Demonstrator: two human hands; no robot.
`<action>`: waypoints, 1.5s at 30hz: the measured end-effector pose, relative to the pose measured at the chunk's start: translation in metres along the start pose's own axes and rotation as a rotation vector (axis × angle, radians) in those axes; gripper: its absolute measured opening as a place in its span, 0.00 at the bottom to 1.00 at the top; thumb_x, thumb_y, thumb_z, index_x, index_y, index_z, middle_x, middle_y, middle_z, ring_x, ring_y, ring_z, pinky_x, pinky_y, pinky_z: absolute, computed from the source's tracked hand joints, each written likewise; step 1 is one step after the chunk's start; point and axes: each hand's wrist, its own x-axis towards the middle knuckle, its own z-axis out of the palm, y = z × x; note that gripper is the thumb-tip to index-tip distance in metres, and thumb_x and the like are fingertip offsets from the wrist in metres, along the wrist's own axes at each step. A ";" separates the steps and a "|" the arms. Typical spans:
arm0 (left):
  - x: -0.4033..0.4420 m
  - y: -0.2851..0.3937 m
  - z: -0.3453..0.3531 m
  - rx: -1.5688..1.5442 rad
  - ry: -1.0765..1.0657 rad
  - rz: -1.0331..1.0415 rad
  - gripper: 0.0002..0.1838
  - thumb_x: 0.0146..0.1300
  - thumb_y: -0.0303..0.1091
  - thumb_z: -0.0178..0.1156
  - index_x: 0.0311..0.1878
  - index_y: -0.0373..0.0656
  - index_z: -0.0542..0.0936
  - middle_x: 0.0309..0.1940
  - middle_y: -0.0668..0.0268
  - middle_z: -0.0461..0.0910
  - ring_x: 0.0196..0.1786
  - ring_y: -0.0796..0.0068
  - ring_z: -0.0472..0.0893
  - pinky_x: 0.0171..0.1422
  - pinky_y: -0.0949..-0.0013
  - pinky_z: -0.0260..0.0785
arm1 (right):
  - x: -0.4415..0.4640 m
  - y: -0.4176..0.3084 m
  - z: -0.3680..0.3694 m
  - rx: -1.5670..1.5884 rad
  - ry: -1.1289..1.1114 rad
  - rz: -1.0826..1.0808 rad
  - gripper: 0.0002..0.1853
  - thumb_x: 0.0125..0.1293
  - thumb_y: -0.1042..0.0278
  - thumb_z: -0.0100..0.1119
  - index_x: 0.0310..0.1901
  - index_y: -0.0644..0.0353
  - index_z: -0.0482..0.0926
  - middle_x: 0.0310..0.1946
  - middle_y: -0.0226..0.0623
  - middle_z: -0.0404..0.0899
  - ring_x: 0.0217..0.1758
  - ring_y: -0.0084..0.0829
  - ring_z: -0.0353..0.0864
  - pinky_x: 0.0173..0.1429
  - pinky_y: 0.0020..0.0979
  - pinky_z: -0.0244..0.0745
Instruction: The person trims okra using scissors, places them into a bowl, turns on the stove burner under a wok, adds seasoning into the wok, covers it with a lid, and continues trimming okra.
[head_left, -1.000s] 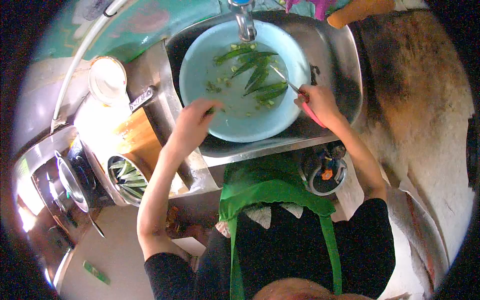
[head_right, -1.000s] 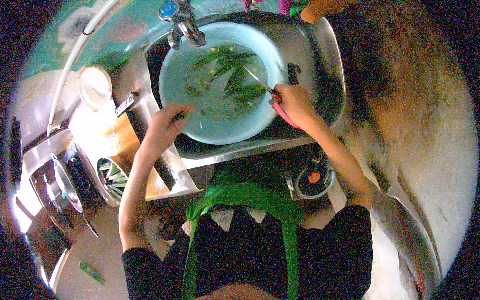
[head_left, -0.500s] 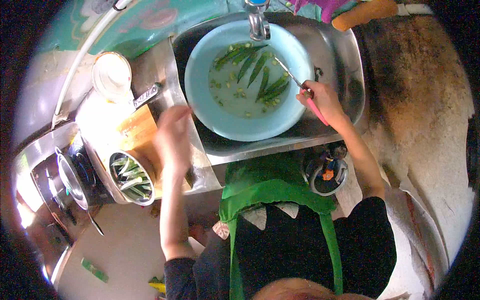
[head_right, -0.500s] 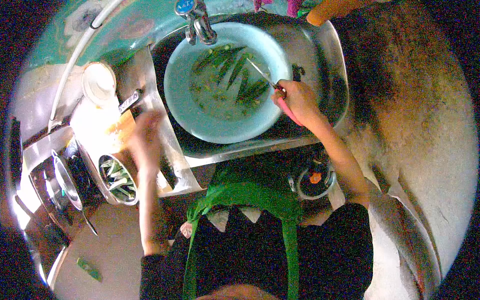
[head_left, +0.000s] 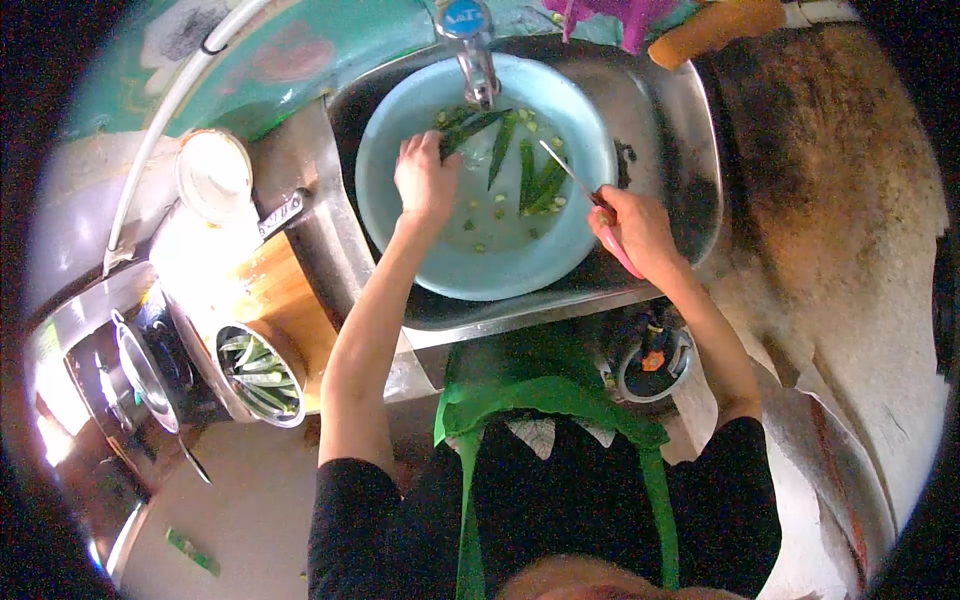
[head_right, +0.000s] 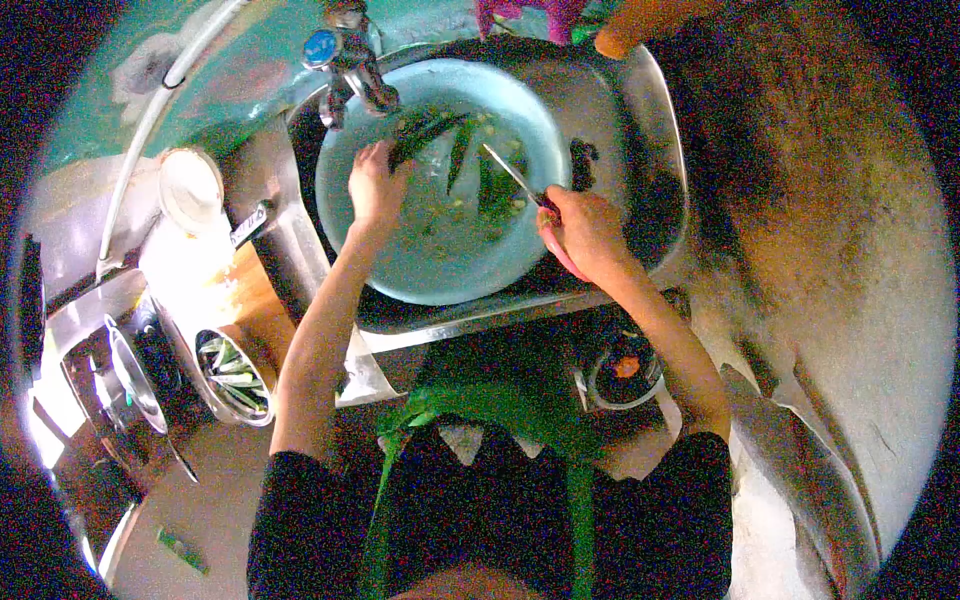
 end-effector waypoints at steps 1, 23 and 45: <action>-0.003 0.004 -0.021 -0.086 0.023 0.046 0.17 0.48 0.26 0.64 0.43 0.38 0.76 0.33 0.59 0.79 0.38 0.62 0.77 0.42 0.62 0.69 | 0.002 -0.004 0.001 0.005 -0.002 -0.009 0.10 0.58 0.63 0.55 0.26 0.58 0.71 0.19 0.47 0.74 0.25 0.50 0.76 0.29 0.46 0.67; -0.073 0.052 -0.109 -1.322 -0.064 -0.439 0.07 0.68 0.29 0.51 0.44 0.38 0.75 0.30 0.70 0.76 0.27 0.84 0.69 0.32 0.80 0.61 | 0.016 -0.123 0.002 -0.201 -0.049 -0.434 0.07 0.55 0.72 0.57 0.34 0.59 0.70 0.24 0.44 0.72 0.28 0.49 0.75 0.32 0.46 0.68; -0.090 0.026 -0.055 -1.379 -0.283 -0.536 0.05 0.68 0.30 0.51 0.43 0.39 0.71 0.27 0.71 0.72 0.26 0.83 0.67 0.28 0.78 0.58 | 0.019 -0.062 0.043 -0.126 -0.237 -0.284 0.15 0.57 0.61 0.62 0.21 0.60 0.70 0.16 0.44 0.72 0.21 0.43 0.75 0.27 0.40 0.65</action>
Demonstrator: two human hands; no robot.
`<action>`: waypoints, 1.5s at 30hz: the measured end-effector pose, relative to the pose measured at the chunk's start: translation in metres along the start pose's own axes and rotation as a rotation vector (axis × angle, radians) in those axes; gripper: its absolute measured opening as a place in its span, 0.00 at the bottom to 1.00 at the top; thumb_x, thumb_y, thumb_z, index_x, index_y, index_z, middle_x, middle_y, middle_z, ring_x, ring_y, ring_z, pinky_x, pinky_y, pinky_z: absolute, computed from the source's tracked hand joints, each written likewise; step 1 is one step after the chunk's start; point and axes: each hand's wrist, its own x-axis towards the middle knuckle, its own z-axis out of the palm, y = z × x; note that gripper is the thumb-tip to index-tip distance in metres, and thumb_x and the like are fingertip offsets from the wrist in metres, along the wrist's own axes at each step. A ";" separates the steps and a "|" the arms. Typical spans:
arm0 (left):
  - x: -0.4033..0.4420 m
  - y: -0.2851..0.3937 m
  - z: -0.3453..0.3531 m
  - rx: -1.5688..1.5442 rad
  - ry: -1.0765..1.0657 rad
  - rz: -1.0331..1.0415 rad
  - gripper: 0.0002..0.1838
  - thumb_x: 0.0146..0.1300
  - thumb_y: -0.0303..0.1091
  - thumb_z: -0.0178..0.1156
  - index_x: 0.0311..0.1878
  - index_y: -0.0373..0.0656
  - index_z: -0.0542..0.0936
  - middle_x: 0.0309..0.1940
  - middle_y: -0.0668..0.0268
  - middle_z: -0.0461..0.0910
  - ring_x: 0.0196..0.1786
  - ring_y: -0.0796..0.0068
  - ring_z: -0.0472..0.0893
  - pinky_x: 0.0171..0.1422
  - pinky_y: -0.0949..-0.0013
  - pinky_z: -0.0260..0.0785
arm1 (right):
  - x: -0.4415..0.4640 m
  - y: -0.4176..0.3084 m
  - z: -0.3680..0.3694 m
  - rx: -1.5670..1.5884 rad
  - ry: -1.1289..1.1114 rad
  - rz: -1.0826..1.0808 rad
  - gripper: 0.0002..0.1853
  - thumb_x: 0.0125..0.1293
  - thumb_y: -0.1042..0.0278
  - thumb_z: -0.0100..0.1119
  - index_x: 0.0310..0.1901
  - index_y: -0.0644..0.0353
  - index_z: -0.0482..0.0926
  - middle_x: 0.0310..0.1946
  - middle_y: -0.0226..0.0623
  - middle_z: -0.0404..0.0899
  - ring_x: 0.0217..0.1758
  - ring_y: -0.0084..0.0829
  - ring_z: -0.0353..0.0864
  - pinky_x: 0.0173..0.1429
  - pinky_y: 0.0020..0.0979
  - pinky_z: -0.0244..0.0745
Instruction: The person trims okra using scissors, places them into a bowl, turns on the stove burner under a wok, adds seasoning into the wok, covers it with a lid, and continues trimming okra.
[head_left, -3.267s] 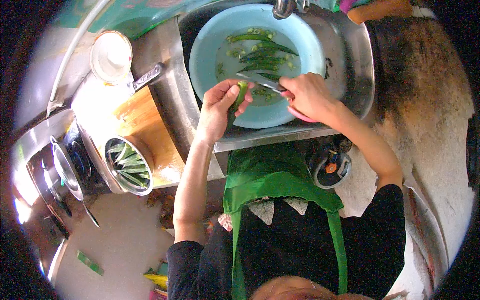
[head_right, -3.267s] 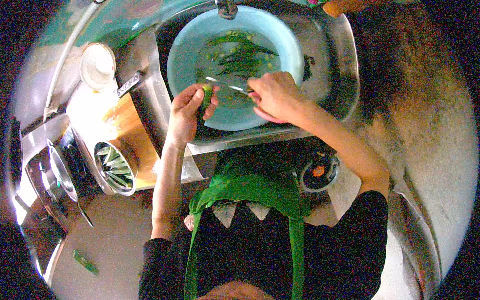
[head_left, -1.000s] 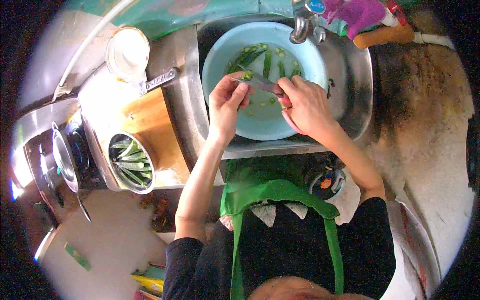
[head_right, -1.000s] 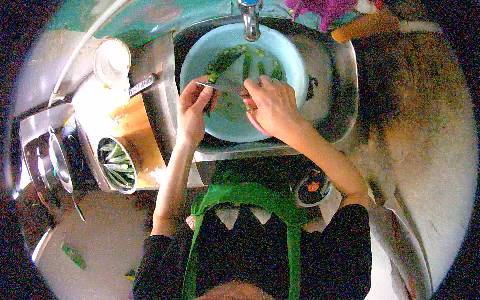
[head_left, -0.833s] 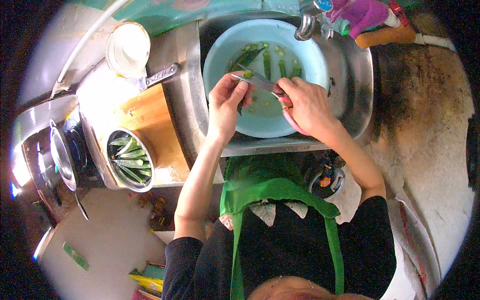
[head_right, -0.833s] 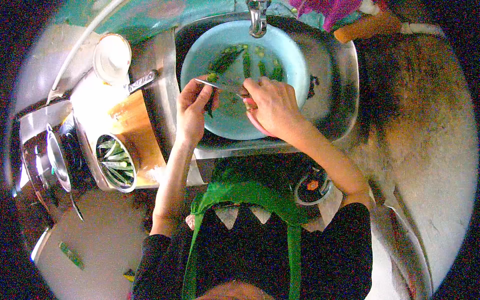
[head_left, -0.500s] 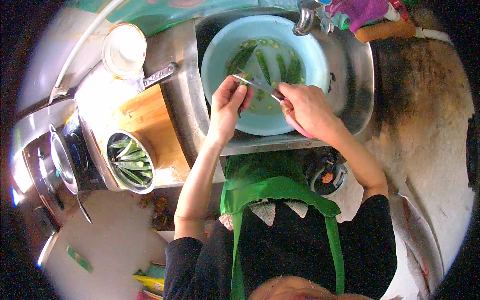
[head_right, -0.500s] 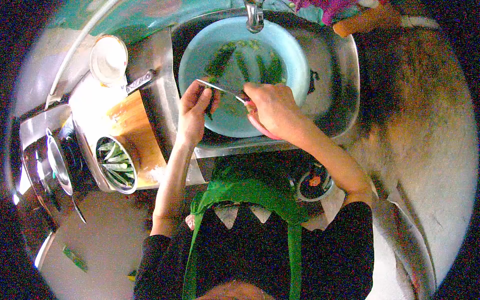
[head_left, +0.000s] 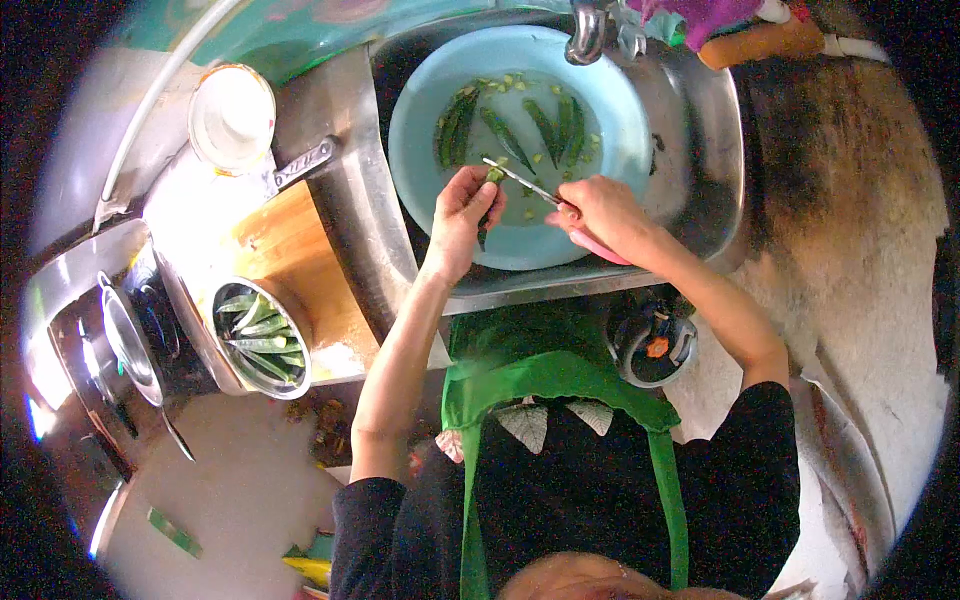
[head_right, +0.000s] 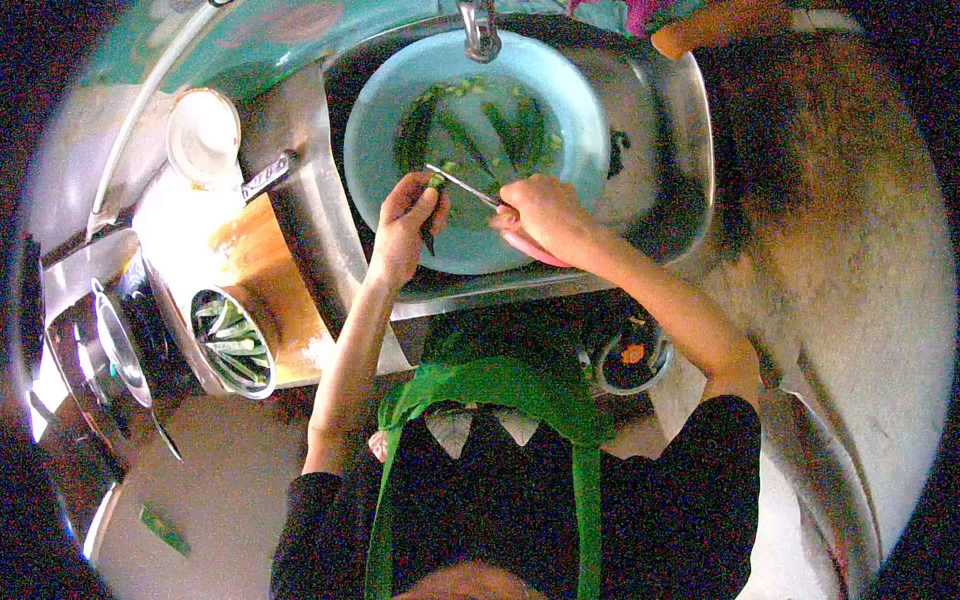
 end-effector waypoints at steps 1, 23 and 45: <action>0.000 -0.001 0.001 0.001 -0.003 -0.005 0.05 0.68 0.30 0.51 0.43 0.39 0.71 0.27 0.71 0.72 0.26 0.83 0.67 0.28 0.78 0.58 | -0.001 0.003 0.001 0.002 0.000 0.005 0.15 0.57 0.61 0.62 0.21 0.60 0.70 0.16 0.44 0.72 0.21 0.43 0.75 0.27 0.40 0.65; -0.022 0.025 0.021 -0.173 0.015 0.020 0.08 0.69 0.34 0.50 0.47 0.43 0.71 0.28 0.70 0.73 0.26 0.84 0.66 0.28 0.81 0.56 | -0.013 -0.038 -0.032 -0.107 0.127 -0.103 0.10 0.52 0.73 0.58 0.37 0.57 0.71 0.27 0.43 0.73 0.30 0.49 0.77 0.33 0.45 0.70; -0.013 0.019 0.007 -0.275 -0.137 -0.080 0.13 0.69 0.39 0.50 0.51 0.43 0.69 0.33 0.68 0.72 0.26 0.79 0.67 0.27 0.78 0.57 | -0.008 -0.020 -0.029 0.080 0.022 -0.033 0.11 0.56 0.65 0.62 0.37 0.60 0.74 0.23 0.42 0.76 0.27 0.45 0.77 0.32 0.40 0.70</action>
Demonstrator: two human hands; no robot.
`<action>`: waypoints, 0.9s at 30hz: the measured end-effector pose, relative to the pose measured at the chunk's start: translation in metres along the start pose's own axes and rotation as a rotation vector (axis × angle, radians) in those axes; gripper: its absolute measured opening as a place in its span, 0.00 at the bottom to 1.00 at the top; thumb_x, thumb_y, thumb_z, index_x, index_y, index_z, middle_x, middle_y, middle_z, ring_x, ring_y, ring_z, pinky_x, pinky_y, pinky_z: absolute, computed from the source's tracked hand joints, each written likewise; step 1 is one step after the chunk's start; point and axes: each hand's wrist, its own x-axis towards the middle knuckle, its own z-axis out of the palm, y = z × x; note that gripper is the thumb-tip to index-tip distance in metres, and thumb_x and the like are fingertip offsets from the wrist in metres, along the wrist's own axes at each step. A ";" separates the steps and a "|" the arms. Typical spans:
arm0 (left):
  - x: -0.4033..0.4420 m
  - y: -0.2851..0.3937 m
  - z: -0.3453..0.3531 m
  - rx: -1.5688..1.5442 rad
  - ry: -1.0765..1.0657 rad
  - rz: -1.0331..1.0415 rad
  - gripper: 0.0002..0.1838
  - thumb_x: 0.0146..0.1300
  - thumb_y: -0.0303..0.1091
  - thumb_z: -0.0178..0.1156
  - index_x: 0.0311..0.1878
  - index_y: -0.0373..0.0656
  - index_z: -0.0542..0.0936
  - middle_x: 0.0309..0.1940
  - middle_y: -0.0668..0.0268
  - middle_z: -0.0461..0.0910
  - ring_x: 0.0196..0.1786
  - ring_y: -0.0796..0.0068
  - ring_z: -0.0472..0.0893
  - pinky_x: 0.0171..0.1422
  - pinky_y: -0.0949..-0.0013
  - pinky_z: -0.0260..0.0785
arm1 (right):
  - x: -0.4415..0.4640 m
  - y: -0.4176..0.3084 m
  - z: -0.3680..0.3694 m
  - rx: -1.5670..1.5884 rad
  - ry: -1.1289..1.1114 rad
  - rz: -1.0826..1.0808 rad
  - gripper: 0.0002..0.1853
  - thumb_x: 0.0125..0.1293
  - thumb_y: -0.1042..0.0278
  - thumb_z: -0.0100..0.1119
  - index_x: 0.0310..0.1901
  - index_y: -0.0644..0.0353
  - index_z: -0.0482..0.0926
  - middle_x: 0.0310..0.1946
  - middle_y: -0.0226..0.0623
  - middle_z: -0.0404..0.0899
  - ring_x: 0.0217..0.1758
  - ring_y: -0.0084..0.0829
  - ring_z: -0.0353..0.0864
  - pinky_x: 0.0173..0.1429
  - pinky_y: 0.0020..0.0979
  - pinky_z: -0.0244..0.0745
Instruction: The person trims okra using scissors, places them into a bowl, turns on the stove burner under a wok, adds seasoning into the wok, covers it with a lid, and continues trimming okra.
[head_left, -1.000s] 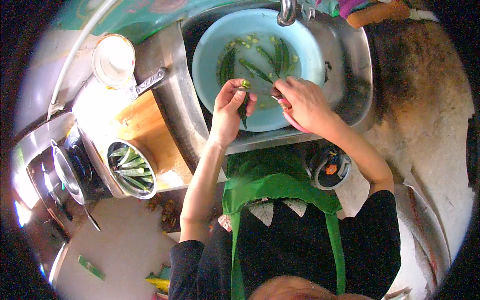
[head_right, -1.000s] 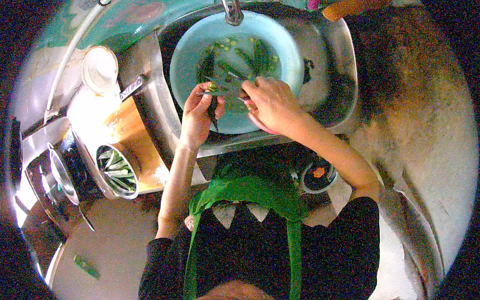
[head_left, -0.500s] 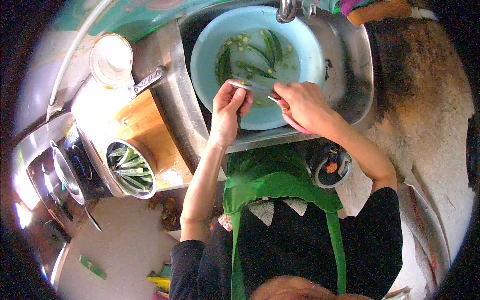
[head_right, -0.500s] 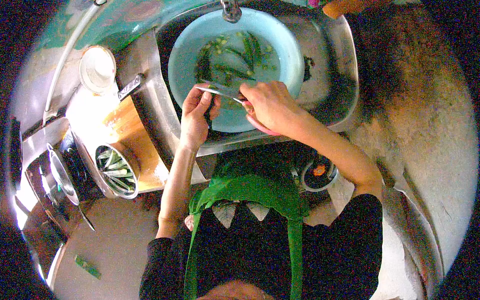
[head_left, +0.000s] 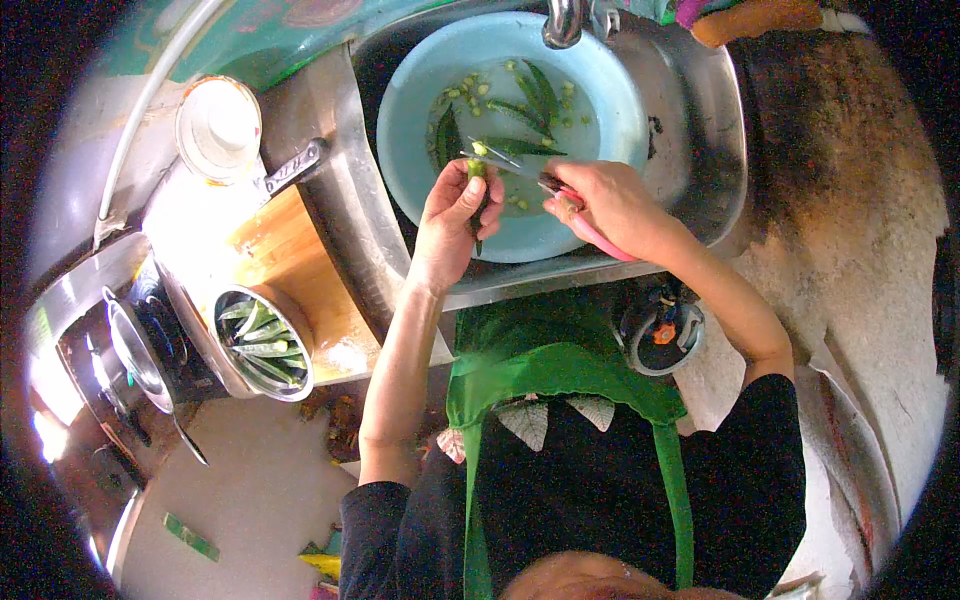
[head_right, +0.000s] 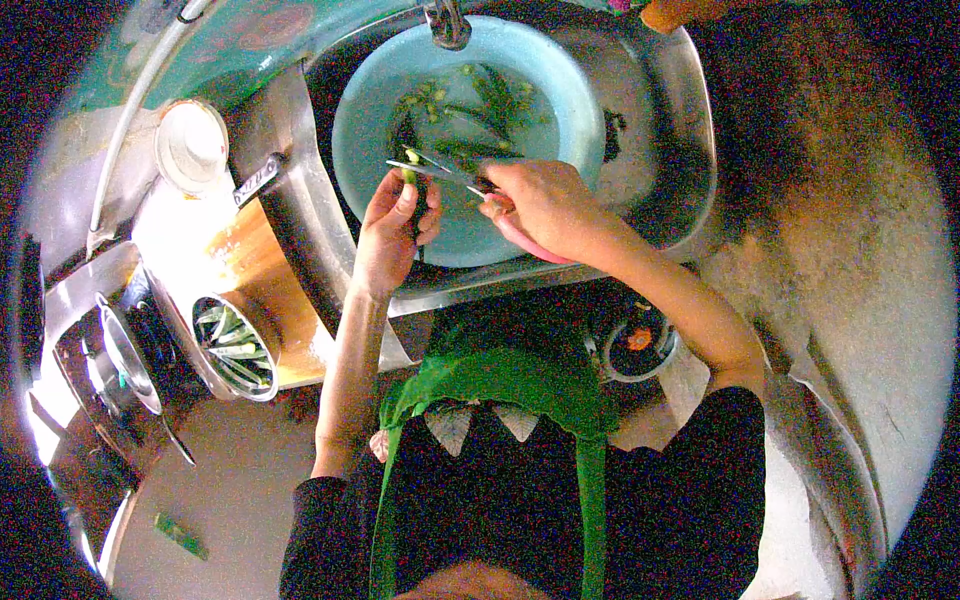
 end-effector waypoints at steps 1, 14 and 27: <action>-0.001 0.000 0.001 0.000 0.001 0.000 0.13 0.69 0.39 0.50 0.51 0.43 0.69 0.33 0.68 0.72 0.26 0.79 0.67 0.27 0.78 0.57 | -0.001 -0.002 0.000 -0.018 0.044 -0.037 0.11 0.55 0.67 0.61 0.37 0.59 0.73 0.25 0.42 0.75 0.29 0.45 0.77 0.34 0.40 0.70; -0.010 0.024 0.011 0.021 -0.021 -0.148 0.12 0.69 0.40 0.51 0.51 0.47 0.71 0.28 0.69 0.71 0.19 0.86 0.60 0.18 0.83 0.46 | 0.011 -0.008 -0.008 -0.284 0.098 -0.137 0.11 0.53 0.65 0.60 0.36 0.55 0.72 0.29 0.42 0.74 0.32 0.46 0.78 0.35 0.47 0.72; -0.012 0.035 -0.002 0.193 -0.081 -0.254 0.13 0.69 0.41 0.52 0.50 0.44 0.75 0.28 0.70 0.71 0.20 0.87 0.59 0.18 0.85 0.44 | 0.013 -0.002 -0.022 -0.189 -0.169 -0.139 0.08 0.54 0.63 0.57 0.31 0.57 0.74 0.21 0.44 0.77 0.27 0.47 0.79 0.32 0.47 0.71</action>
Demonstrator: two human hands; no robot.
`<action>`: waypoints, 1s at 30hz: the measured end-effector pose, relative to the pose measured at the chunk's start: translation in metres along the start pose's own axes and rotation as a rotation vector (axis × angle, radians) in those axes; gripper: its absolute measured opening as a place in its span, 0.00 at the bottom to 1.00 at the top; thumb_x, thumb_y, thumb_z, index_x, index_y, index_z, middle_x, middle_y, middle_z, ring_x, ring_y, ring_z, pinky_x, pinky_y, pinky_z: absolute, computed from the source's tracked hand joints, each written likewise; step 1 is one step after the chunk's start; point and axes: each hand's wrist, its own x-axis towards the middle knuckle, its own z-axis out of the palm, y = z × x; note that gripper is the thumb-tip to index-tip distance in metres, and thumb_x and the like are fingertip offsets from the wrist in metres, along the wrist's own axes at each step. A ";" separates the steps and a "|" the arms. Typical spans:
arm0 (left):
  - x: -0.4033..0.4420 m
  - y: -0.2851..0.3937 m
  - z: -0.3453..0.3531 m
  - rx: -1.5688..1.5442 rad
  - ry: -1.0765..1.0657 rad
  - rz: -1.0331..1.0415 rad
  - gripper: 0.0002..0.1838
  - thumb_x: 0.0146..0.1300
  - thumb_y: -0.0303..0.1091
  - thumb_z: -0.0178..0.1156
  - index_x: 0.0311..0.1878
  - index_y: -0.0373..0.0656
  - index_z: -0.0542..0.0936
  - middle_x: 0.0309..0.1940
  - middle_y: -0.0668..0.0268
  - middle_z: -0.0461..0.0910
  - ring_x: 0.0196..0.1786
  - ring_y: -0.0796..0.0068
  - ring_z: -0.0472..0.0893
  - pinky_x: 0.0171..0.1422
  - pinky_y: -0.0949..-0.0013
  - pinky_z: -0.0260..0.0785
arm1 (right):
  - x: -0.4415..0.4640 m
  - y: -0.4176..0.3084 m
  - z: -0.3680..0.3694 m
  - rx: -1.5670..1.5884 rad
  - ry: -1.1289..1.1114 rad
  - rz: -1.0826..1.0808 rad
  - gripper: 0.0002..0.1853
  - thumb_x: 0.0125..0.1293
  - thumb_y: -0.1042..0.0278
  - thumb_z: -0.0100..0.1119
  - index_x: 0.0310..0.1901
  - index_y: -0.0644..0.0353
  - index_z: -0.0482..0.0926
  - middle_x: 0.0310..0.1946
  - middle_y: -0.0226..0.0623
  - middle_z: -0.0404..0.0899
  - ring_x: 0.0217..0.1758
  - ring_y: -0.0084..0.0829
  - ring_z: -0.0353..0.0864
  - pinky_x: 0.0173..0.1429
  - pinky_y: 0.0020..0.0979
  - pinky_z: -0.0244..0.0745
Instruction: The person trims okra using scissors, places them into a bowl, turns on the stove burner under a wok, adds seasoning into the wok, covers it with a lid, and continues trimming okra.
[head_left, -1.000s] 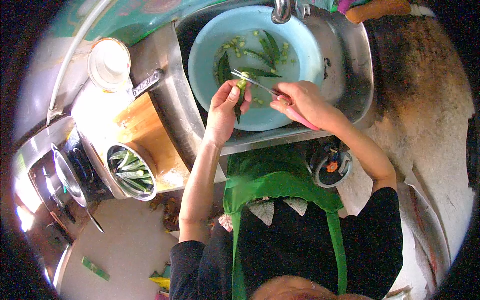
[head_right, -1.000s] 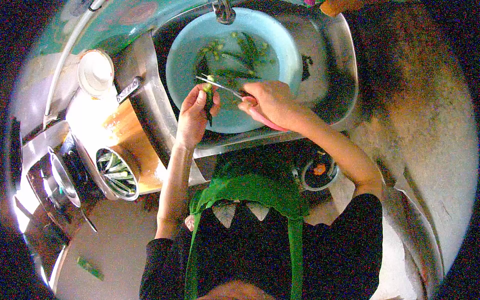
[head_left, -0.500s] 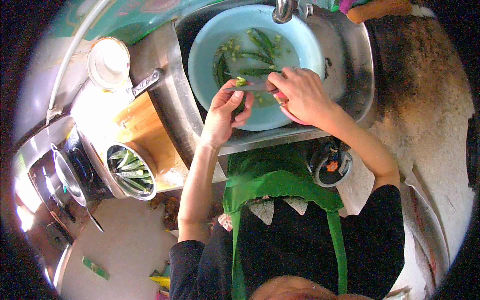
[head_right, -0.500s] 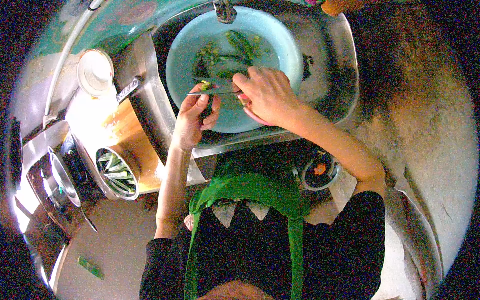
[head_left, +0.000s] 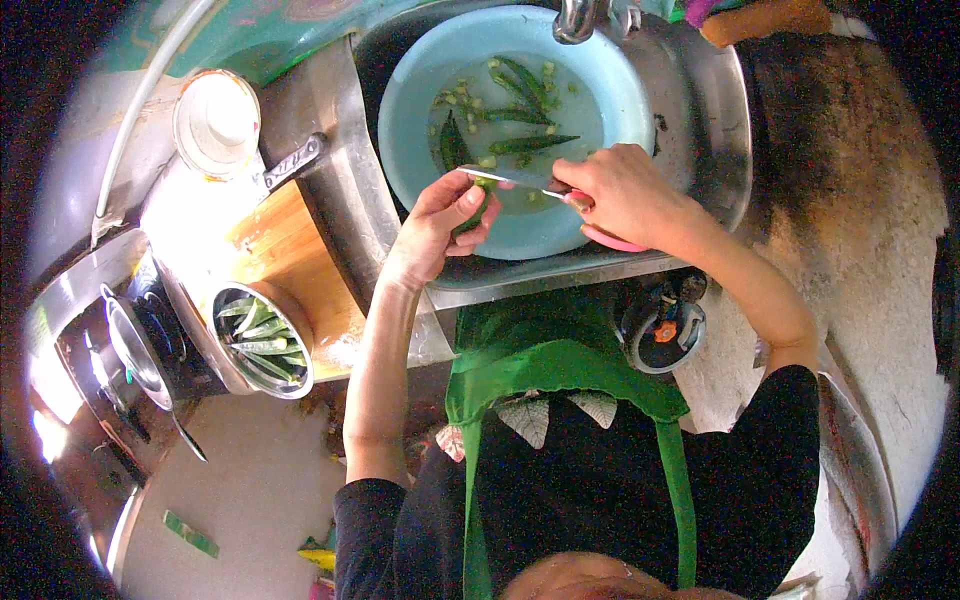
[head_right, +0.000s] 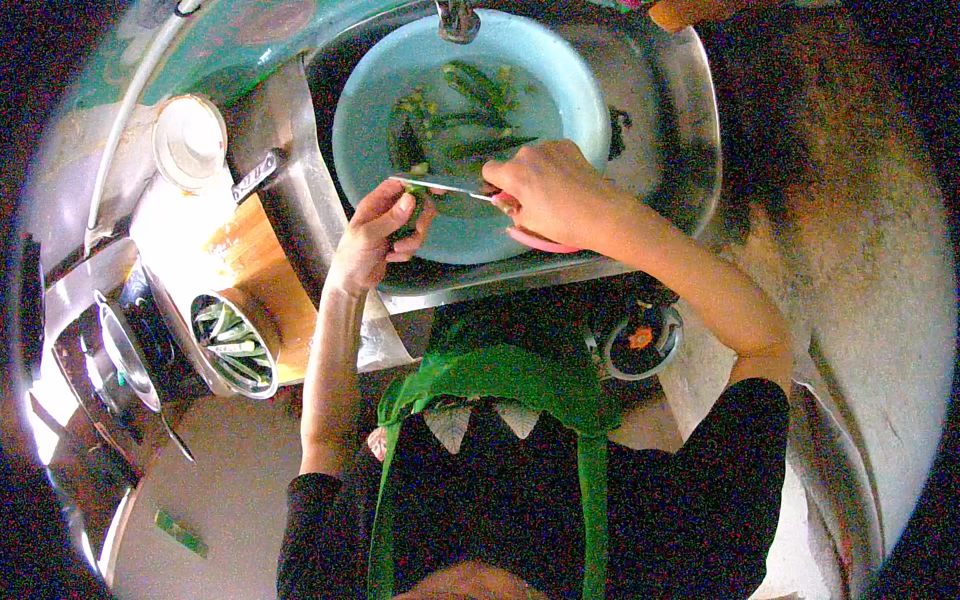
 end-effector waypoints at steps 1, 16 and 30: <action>0.001 -0.001 0.000 0.000 0.001 -0.001 0.13 0.69 0.41 0.52 0.50 0.44 0.75 0.28 0.70 0.71 0.20 0.87 0.59 0.18 0.85 0.44 | -0.001 0.002 0.002 0.012 0.017 0.001 0.08 0.54 0.63 0.57 0.31 0.57 0.73 0.20 0.44 0.77 0.27 0.47 0.79 0.32 0.47 0.71; 0.003 -0.001 -0.004 -0.085 -0.045 -0.057 0.16 0.66 0.43 0.55 0.50 0.44 0.74 0.24 0.69 0.70 0.17 0.86 0.59 0.15 0.83 0.45 | -0.004 -0.003 0.008 -0.046 0.090 -0.021 0.08 0.53 0.70 0.59 0.34 0.55 0.71 0.23 0.40 0.75 0.27 0.46 0.78 0.32 0.45 0.70; 0.007 0.001 0.001 0.021 -0.012 0.018 0.13 0.66 0.39 0.55 0.50 0.47 0.71 0.28 0.69 0.72 0.19 0.86 0.62 0.16 0.85 0.48 | -0.005 -0.001 0.018 -0.021 0.192 0.001 0.10 0.55 0.67 0.59 0.38 0.56 0.71 0.28 0.44 0.75 0.28 0.47 0.77 0.33 0.46 0.71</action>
